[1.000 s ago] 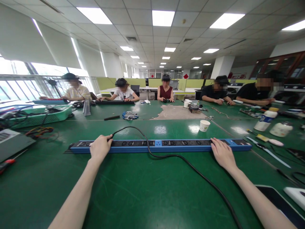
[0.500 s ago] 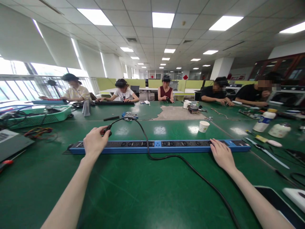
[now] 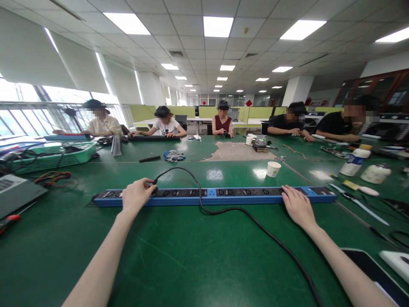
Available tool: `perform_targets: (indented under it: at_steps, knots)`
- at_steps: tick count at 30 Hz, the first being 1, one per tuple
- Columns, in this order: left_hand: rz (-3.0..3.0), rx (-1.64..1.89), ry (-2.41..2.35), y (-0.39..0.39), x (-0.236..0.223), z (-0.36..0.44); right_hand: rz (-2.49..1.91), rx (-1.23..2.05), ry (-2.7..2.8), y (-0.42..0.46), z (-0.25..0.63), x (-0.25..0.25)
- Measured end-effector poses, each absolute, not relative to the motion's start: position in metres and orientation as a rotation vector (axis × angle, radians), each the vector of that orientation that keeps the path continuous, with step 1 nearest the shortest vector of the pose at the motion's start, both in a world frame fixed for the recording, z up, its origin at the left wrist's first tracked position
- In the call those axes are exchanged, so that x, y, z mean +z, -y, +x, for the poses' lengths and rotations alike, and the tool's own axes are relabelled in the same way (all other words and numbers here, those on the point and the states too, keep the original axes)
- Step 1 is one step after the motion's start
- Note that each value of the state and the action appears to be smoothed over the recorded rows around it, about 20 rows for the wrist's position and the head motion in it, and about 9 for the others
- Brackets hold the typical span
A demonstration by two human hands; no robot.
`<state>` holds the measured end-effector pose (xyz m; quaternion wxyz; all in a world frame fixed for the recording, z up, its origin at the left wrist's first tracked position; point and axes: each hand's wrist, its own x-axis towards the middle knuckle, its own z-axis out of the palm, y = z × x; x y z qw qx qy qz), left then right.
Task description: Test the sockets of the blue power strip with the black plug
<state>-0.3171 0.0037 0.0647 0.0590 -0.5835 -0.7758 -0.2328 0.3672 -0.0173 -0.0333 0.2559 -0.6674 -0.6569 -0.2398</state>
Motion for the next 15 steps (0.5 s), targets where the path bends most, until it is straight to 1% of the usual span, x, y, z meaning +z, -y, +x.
perform_targets:
  at_steps: [15]
  knots:
    - [-1.751,-0.741,2.287,-0.0039,0.0567,-0.3132,-1.829,-0.65,1.782,0.0172,0.3684,-0.0353]
